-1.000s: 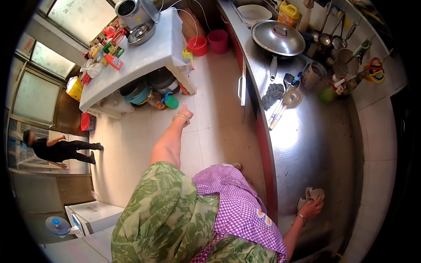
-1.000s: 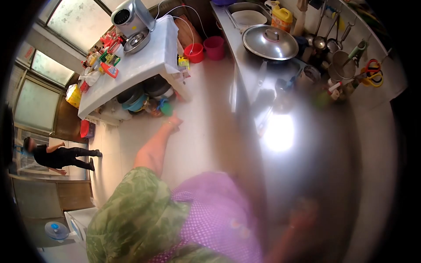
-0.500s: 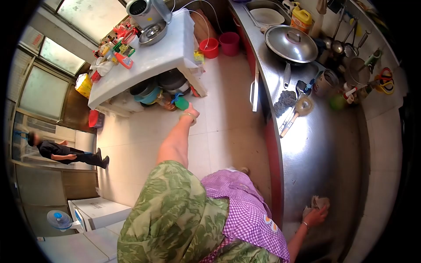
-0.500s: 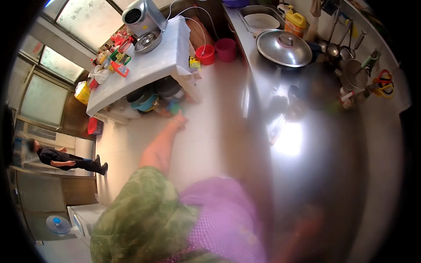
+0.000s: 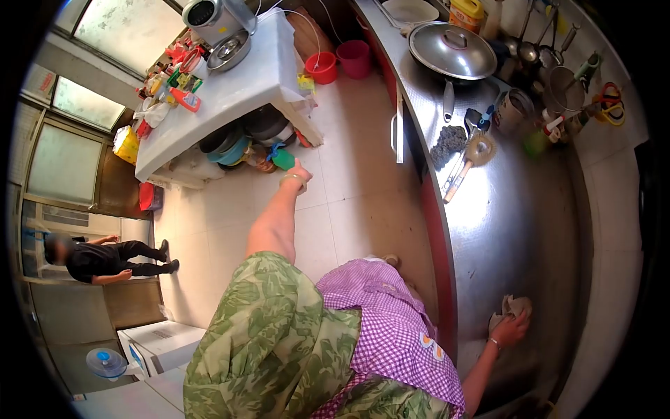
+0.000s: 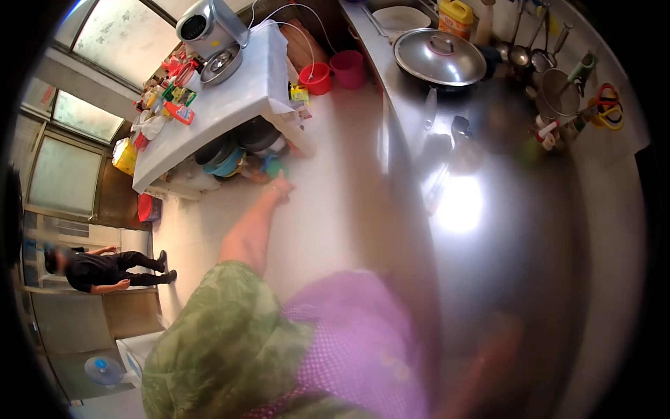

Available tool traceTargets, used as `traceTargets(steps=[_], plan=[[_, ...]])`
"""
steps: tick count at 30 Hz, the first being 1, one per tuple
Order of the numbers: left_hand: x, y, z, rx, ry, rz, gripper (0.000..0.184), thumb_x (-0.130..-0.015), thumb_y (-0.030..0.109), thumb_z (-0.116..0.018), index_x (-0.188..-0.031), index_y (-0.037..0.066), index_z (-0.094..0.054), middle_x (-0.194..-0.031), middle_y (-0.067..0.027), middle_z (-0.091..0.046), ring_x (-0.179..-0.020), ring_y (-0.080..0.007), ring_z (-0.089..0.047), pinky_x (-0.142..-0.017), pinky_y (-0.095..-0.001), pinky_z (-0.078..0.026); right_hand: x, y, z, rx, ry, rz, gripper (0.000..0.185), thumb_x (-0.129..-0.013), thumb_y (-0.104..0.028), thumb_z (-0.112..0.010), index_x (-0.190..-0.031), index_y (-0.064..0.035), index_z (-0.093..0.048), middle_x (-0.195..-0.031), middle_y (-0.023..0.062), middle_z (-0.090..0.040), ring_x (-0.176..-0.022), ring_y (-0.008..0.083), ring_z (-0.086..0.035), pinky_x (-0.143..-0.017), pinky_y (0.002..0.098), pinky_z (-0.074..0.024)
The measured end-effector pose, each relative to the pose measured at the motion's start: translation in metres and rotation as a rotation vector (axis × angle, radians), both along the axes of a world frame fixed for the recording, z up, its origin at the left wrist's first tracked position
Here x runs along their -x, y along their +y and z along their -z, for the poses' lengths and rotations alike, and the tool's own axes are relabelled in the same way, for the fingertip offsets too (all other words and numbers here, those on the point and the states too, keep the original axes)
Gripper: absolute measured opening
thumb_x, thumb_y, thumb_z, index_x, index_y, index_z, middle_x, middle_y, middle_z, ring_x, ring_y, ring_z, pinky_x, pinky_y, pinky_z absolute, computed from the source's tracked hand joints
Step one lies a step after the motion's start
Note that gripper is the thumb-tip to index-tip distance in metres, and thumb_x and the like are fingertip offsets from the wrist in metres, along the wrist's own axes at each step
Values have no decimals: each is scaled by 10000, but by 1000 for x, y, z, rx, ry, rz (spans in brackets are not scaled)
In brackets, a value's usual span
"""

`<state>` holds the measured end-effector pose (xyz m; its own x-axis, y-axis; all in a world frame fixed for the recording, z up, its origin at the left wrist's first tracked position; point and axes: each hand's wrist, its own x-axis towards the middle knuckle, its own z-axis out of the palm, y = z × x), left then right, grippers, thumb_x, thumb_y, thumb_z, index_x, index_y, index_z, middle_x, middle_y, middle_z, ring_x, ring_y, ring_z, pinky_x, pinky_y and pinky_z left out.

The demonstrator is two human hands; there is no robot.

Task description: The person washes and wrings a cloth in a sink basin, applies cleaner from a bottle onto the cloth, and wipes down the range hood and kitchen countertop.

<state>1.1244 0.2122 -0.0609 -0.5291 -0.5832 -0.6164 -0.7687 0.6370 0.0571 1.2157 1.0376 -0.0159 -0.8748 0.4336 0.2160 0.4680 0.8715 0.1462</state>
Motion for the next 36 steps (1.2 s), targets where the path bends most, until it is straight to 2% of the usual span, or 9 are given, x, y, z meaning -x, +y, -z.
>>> traceTargets(steps=[7, 12, 15, 19, 23, 28, 32, 34, 36], plan=[[9, 9, -12, -36, 37, -92, 958, -879, 348, -666, -1578, 152, -40, -1423, -241, -488, -1279, -370, -516, -1055, -418, -432, 2, 36, 24, 121, -68, -200, 593, -878, -253, -679, -1423, -274, -447, -1417, 145, -463, -1202, 359, -529, -958, 462, -475], [10, 28, -36, -115, 65, -259, 973, -877, 352, -673, -1576, 136, -32, -1440, -238, -472, -1294, -363, -506, -1059, -413, -426, -6, 20, 17, 49, 20, -113, 591, -878, -249, -678, -1422, -271, -449, -1417, 146, -464, -1201, 358, -530, -958, 463, -475], [6, 5, 9, 6, -10, -31, 978, -879, 351, -672, -1575, 130, -23, -1445, -240, -466, -1306, -360, -496, -1064, -416, -421, -6, 15, 15, 37, 34, -97, 590, -878, -247, -677, -1422, -269, -450, -1416, 146, -465, -1200, 357, -531, -957, 464, -476], [5, -4, 26, 65, -93, 111, 974, -793, 125, -733, -1562, 115, -135, -1543, -179, -342, -1265, -280, -536, -1025, -351, -462, -5, 14, 14, 27, 41, -88, 588, -878, -244, -677, -1421, -266, -451, -1416, 147, -466, -1199, 357, -533, -957, 464, -476], [11, 14, -10, -36, 6, -172, 819, -765, 106, -735, -1495, 208, -377, -1605, -184, -162, -1326, -301, -480, -1076, -349, -434, -7, 13, 14, 17, 39, -81, 587, -878, -240, -676, -1420, -264, -452, -1415, 148, -467, -1199, 356, -534, -956, 465, -476], [6, -17, 26, 30, -97, 177, 1009, -882, 348, -673, -1571, 127, 30, -1426, -242, -486, -1290, -358, -511, -1061, -416, -426, -4, 12, 14, 10, 36, -78, 585, -878, -236, -675, -1419, -261, -454, -1414, 148, -468, -1198, 355, -536, -956, 466, -476], [8, -12, 18, 24, -123, 189, 847, -809, 188, -703, -1523, 205, -246, -1529, -243, -297, -1302, -337, -504, -1053, -376, -447, -5, 12, 14, 3, 36, -76, 583, -878, -233, -674, -1418, -258, -455, -1414, 149, -469, -1197, 354, -537, -956, 466, -477], [11, 3, -1, -7, -77, 58, 846, -810, 189, -701, -1523, 203, -245, -1527, -244, -299, -1300, -338, -506, -1053, -375, -445, -4, 11, 14, 4, 32, -77, 583, -878, -231, -673, -1418, -257, -455, -1413, 149, -470, -1197, 354, -538, -955, 467, -477], [16, 27, -29, -62, 29, -213, 1011, -884, 353, -665, -1569, 119, 41, -1413, -245, -500, -1281, -359, -520, -1061, -410, -422, -4, 11, 14, 1, 35, -77, 582, -878, -229, -673, -1417, -255, -456, -1413, 150, -470, -1196, 354, -539, -955, 467, -477]])
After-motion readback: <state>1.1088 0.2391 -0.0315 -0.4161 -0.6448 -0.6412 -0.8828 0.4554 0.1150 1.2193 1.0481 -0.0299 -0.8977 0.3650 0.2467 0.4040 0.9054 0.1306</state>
